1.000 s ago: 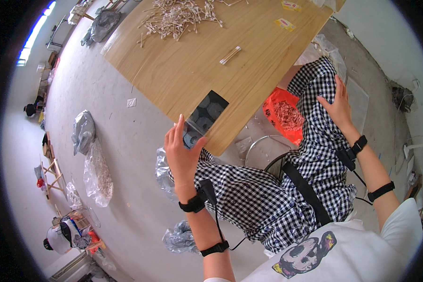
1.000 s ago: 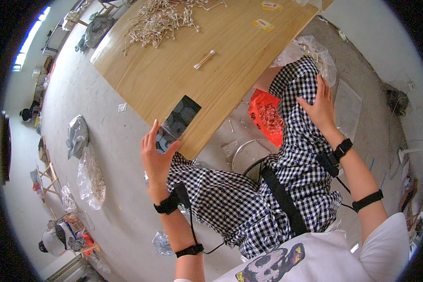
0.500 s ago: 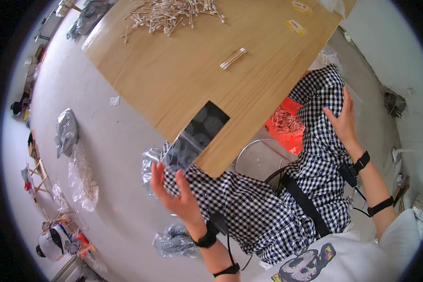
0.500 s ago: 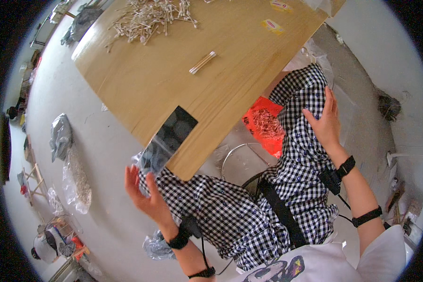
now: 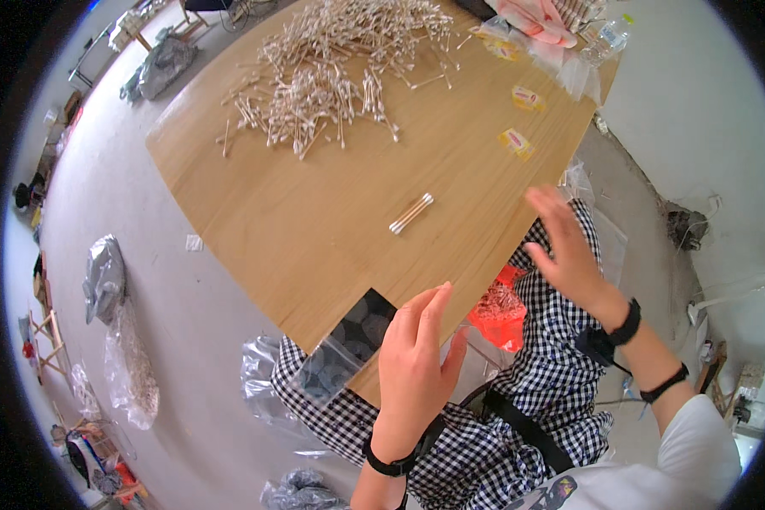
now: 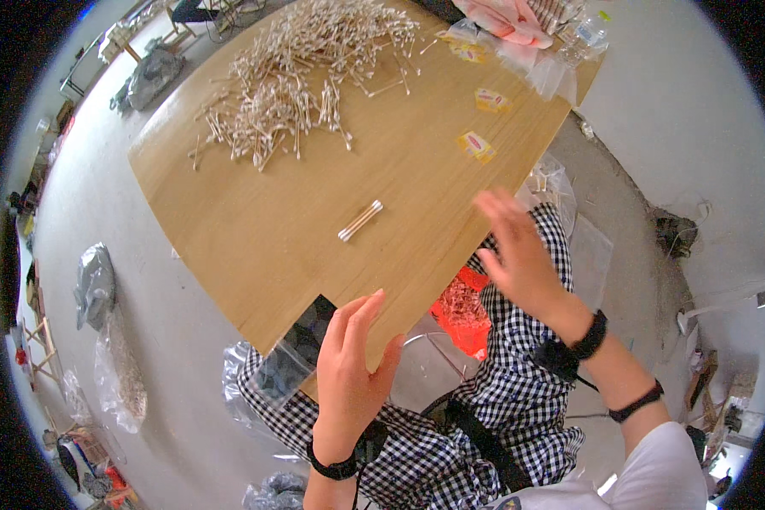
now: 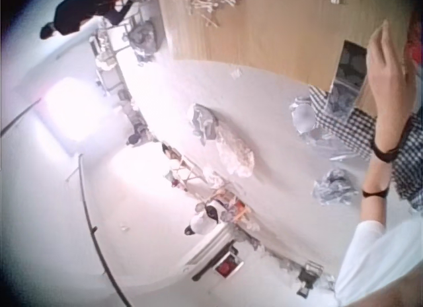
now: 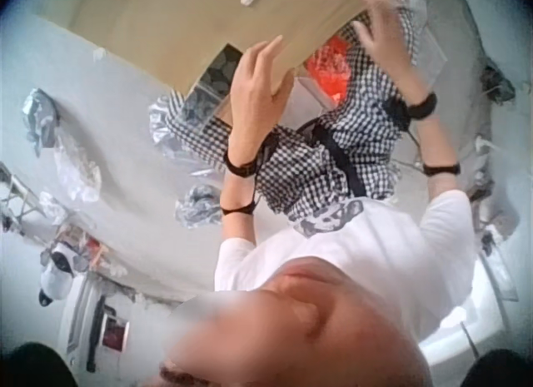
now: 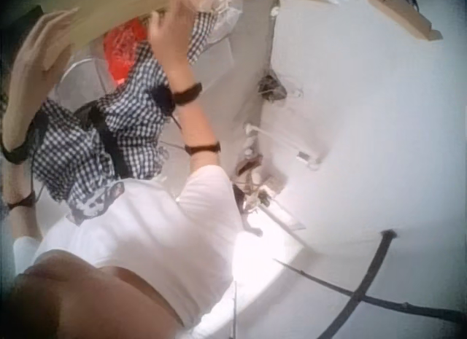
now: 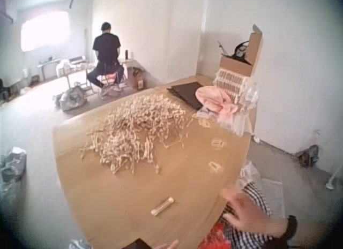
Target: Sorting and aligning cotton swabs on a wooden board and placing them into a small plastic bag.
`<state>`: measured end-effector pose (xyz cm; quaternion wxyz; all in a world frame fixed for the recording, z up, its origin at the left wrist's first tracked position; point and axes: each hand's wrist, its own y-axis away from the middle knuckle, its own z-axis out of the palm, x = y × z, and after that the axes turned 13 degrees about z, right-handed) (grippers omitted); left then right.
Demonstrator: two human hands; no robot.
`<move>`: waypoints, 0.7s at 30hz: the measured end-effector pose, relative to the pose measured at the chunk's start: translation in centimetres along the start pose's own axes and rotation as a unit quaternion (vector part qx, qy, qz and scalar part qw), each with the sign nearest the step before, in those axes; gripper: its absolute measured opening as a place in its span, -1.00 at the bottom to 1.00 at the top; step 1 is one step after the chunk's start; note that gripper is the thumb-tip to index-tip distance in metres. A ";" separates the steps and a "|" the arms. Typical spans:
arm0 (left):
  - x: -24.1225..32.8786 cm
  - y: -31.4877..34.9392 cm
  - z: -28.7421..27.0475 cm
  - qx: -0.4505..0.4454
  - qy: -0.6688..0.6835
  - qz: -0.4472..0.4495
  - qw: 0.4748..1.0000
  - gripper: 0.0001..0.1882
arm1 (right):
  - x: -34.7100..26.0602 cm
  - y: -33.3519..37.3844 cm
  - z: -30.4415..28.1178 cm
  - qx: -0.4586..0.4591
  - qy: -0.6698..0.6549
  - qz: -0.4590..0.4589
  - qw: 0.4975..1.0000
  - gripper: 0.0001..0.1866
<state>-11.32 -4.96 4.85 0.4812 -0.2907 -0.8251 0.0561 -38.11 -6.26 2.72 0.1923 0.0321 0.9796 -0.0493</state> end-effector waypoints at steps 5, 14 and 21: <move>1.0 -2.4 -1.5 -0.033 -0.045 -0.013 0.998 -0.48 | -4.4 -6.1 2.8 -0.019 0.052 -0.202 0.978 -0.33; -6.5 -11.1 -5.7 -0.052 -0.238 -0.089 0.966 -0.51 | -4.0 -9.0 8.5 -0.050 -0.124 -0.217 0.967 -0.78; -14.8 -22.1 1.1 -0.050 -0.293 0.027 0.954 -0.51 | -2.9 -8.8 8.7 0.000 -0.188 -0.216 0.958 -0.84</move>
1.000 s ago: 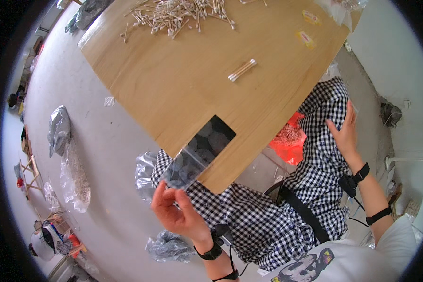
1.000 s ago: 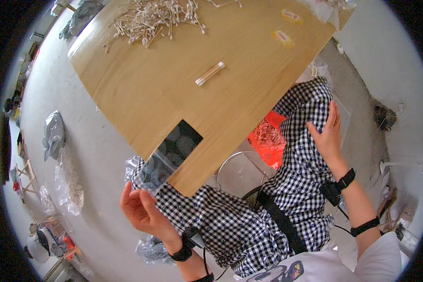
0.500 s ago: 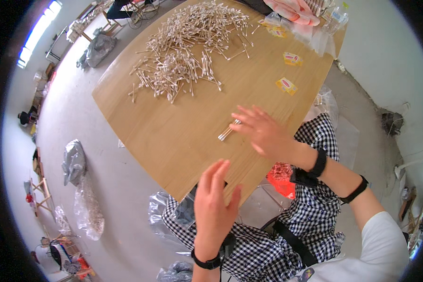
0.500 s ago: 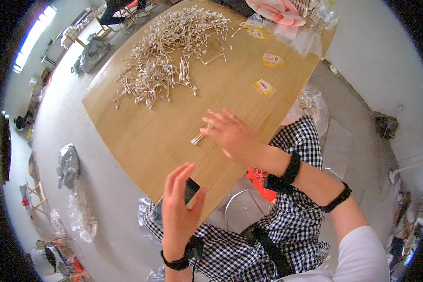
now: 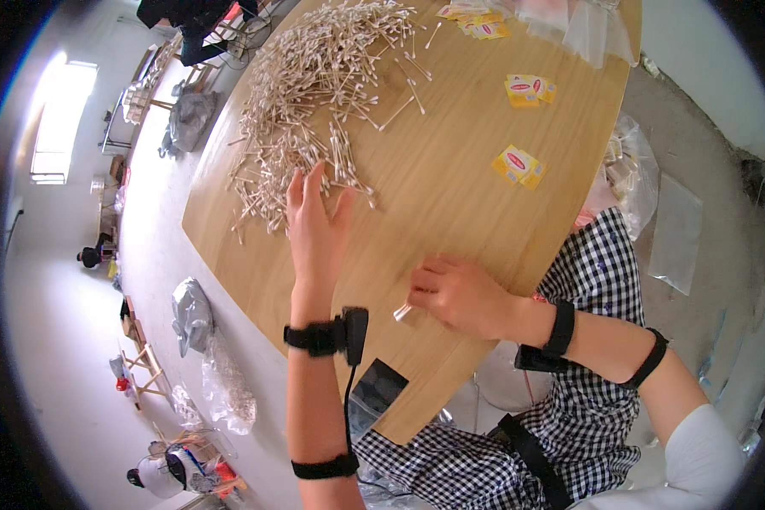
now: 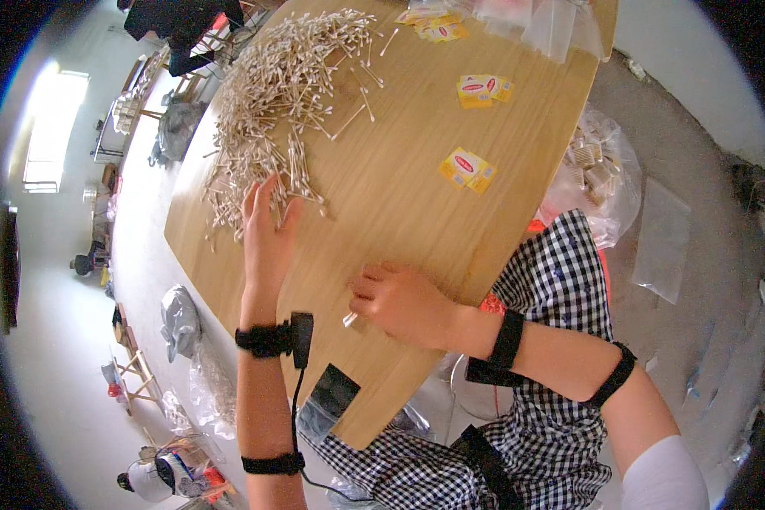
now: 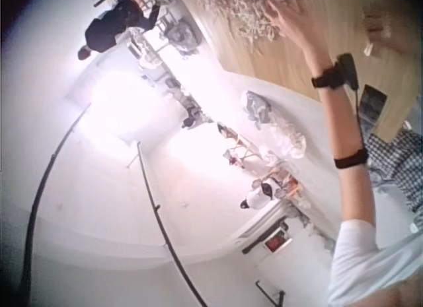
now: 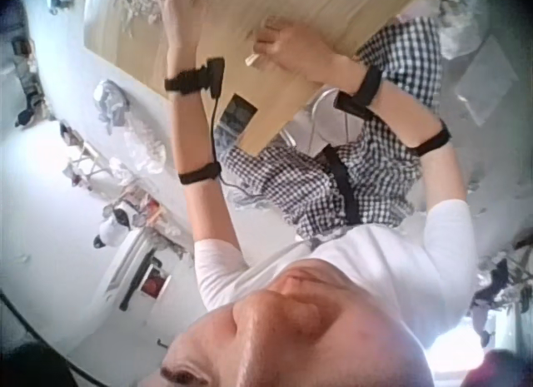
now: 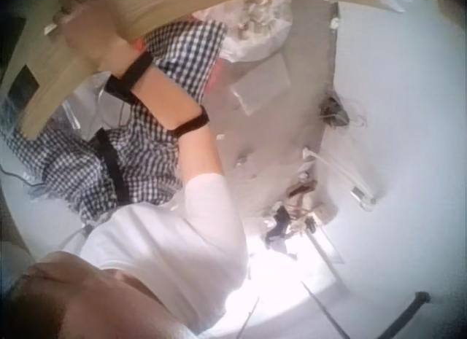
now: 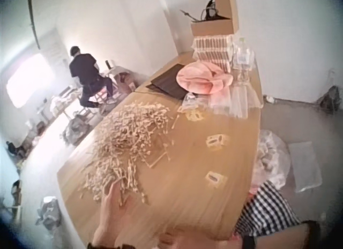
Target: Sorting and aligning cotton swabs on a wooden board and placing them into a small plastic bag.
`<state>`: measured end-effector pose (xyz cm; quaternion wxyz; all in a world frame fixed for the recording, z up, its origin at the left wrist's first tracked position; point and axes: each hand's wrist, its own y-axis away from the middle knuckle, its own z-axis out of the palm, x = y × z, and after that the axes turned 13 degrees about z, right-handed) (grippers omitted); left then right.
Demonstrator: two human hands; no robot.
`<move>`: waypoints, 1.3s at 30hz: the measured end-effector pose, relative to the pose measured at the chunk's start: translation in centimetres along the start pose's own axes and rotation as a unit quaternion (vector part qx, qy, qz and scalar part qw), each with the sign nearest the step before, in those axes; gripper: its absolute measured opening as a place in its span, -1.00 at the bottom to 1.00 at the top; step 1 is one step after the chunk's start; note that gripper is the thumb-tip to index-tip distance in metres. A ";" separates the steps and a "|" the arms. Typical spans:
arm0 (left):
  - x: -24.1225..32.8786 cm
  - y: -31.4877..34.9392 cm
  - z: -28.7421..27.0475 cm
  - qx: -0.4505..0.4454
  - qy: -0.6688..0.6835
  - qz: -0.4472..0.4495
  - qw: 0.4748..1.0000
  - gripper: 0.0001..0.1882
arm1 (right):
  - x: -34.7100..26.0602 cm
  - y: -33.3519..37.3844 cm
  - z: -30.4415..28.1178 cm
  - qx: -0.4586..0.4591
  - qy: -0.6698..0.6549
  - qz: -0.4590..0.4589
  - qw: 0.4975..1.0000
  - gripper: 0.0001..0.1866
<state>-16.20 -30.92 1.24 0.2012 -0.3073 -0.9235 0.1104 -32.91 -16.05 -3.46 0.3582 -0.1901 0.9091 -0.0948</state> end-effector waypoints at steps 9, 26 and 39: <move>-1.2 -4.2 4.2 -0.032 -0.064 -0.032 0.997 -0.57 | -0.9 -0.3 -0.3 -0.010 0.025 -0.032 0.999 -0.90; 6.9 13.2 -1.9 -0.054 0.002 0.092 0.994 -0.52 | -1.2 -1.0 1.1 0.036 0.069 -0.070 0.995 -0.92; 10.0 21.0 -4.0 0.089 0.100 -0.110 0.985 -0.49 | -2.3 -1.1 2.1 0.002 0.212 -0.037 0.977 -0.41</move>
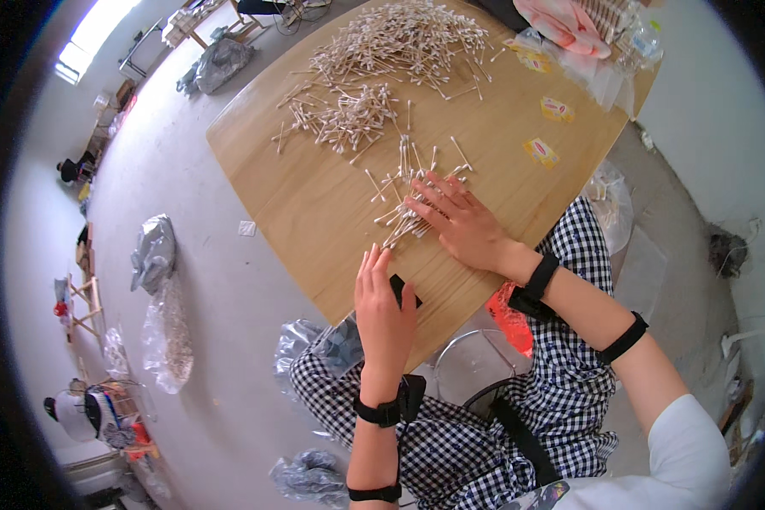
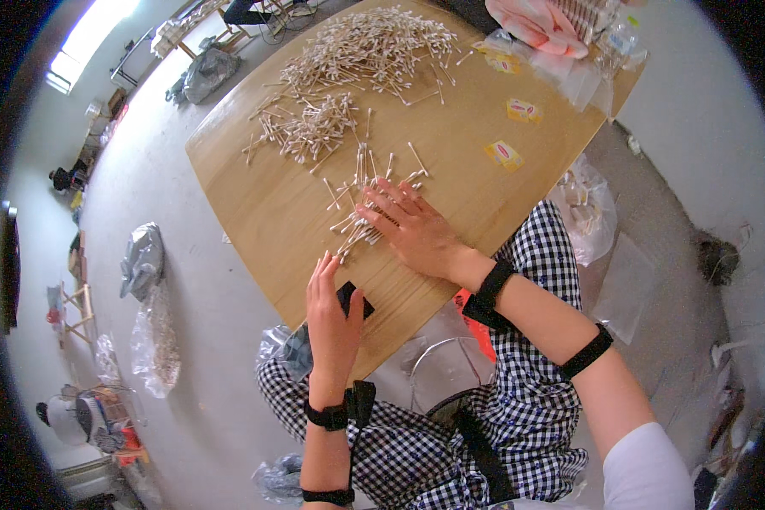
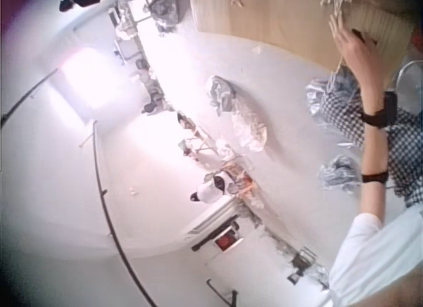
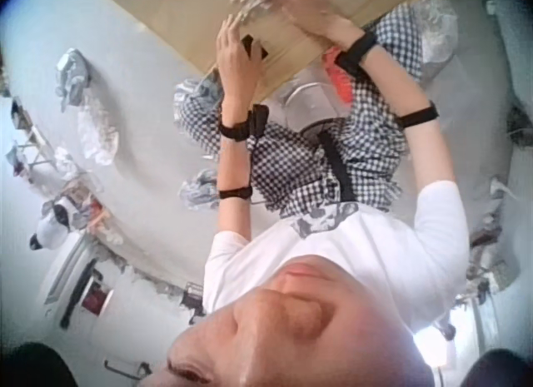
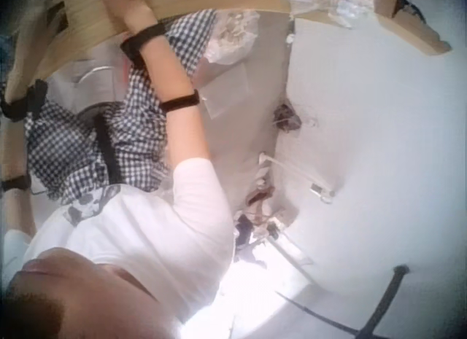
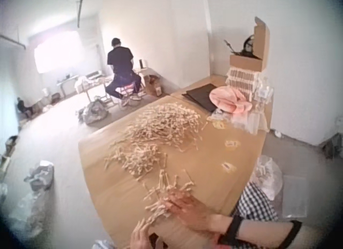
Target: Sorting and aligning cotton swabs on a wooden board and placing them into a small plastic bag.
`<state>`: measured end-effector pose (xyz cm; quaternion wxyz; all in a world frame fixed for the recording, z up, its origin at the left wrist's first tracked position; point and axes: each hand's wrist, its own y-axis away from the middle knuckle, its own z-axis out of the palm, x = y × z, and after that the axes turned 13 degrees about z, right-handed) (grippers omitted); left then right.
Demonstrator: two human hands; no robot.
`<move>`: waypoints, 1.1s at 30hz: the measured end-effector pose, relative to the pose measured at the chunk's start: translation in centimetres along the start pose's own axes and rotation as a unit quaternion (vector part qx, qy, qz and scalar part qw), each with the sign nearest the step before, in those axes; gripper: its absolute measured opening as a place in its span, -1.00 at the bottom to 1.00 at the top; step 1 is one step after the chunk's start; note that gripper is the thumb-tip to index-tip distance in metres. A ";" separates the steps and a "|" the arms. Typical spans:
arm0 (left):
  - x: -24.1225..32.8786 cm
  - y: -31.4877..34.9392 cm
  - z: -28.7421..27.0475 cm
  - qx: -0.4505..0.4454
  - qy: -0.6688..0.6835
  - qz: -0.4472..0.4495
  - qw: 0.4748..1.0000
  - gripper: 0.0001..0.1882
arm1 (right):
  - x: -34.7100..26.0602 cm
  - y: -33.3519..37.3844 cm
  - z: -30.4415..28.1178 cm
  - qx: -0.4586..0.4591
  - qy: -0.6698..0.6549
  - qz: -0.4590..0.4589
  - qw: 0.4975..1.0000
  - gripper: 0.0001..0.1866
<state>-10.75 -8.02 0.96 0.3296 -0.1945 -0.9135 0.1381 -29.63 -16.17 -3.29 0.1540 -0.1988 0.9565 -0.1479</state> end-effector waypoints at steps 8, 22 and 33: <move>-1.5 1.3 1.3 -0.005 0.046 0.048 0.998 -0.49 | -1.3 -1.9 -0.4 -0.051 0.077 -0.090 0.992 -0.50; -2.1 1.1 2.2 0.071 0.072 0.045 0.994 -0.66 | -4.1 0.8 -1.3 -0.094 0.032 -0.113 0.989 -0.58; -3.2 0.9 2.4 0.088 0.000 0.050 0.995 -0.84 | -2.0 -0.4 -2.7 -0.123 -0.002 -0.113 0.986 -0.46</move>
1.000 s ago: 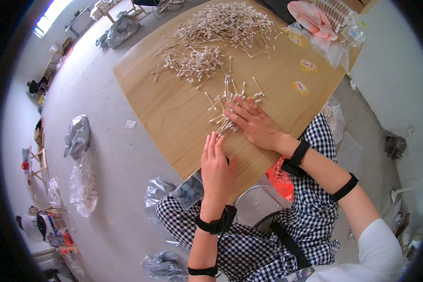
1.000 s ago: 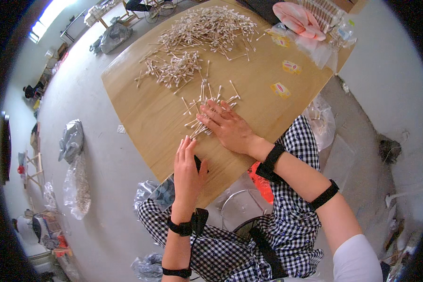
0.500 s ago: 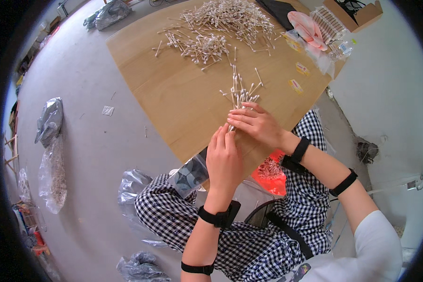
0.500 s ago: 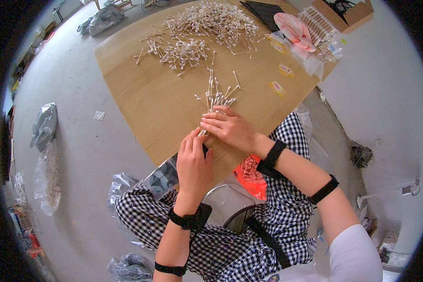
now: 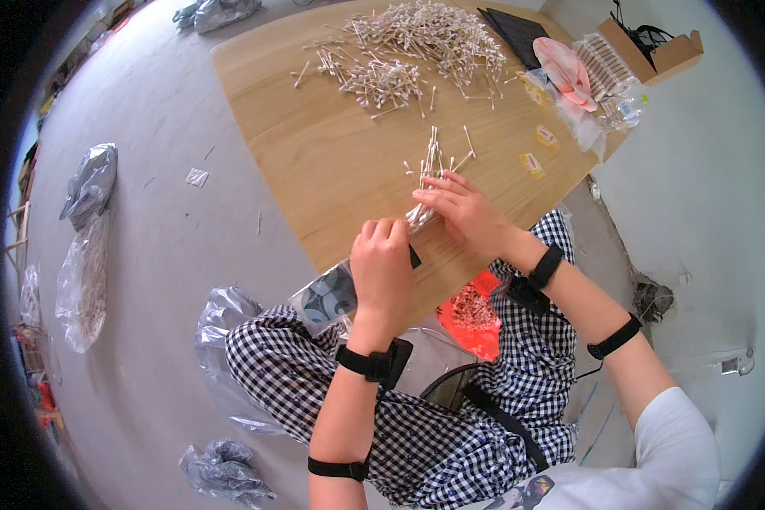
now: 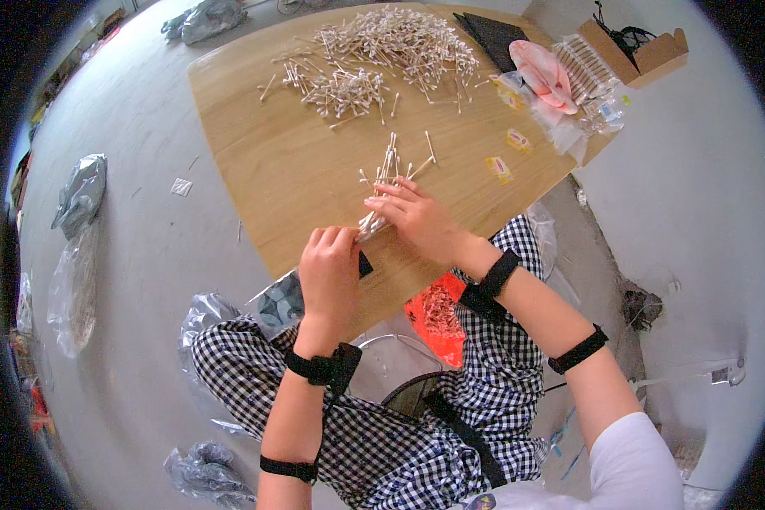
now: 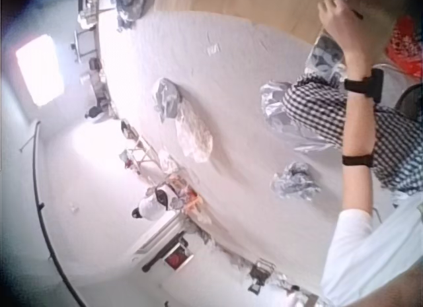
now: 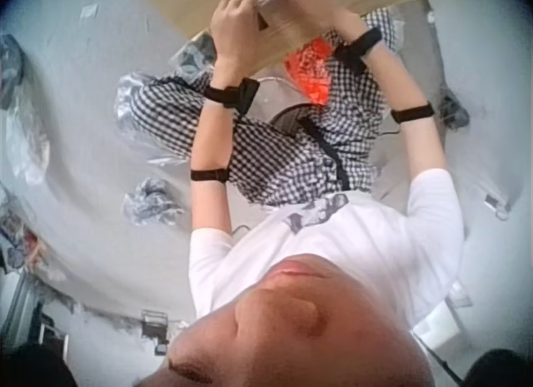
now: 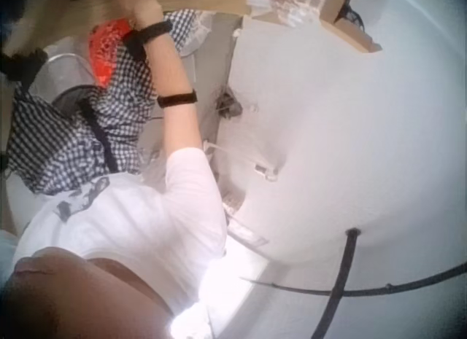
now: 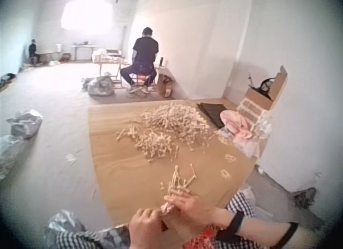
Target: Sorting and aligning cotton swabs on a wooden board and placing them into a small plastic bag.
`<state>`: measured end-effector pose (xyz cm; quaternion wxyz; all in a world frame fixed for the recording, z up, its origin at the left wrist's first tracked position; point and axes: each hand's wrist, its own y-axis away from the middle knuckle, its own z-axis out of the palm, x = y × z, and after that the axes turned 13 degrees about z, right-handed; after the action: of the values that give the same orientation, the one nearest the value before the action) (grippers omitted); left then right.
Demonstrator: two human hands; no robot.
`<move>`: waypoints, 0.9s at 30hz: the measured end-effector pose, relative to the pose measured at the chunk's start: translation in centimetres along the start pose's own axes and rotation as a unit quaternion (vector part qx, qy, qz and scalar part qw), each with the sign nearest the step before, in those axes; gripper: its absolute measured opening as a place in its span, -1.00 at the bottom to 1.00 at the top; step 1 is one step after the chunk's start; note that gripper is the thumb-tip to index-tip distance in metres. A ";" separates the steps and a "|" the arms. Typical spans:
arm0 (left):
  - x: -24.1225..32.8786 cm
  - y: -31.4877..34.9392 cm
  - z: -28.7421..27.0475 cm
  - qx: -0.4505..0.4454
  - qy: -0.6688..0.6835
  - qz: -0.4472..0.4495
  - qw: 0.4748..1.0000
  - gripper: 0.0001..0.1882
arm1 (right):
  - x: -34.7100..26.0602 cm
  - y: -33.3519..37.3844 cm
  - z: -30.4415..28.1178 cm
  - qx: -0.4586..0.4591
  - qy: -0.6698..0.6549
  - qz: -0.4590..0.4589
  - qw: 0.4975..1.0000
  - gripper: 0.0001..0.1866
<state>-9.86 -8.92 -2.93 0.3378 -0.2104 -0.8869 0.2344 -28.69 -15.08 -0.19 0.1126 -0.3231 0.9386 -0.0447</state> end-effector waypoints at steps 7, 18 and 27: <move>-0.3 0.2 -0.4 -0.005 -0.010 -0.010 1.000 -0.95 | 3.8 0.0 0.9 0.058 -0.046 0.030 0.997 -0.57; 0.5 1.2 -1.5 -0.018 0.024 -0.003 1.000 -0.93 | 5.9 -1.9 1.5 0.132 -0.045 0.081 0.987 -0.64; 1.4 -0.3 -1.2 -0.005 -0.083 0.005 0.997 -0.61 | -1.0 -1.0 1.9 0.060 -0.058 0.026 0.996 -0.53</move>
<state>-10.07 -8.12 -1.29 0.2607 -0.1968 -0.9119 0.2484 -26.82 -15.26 -1.71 0.1875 -0.2930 0.9342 -0.0794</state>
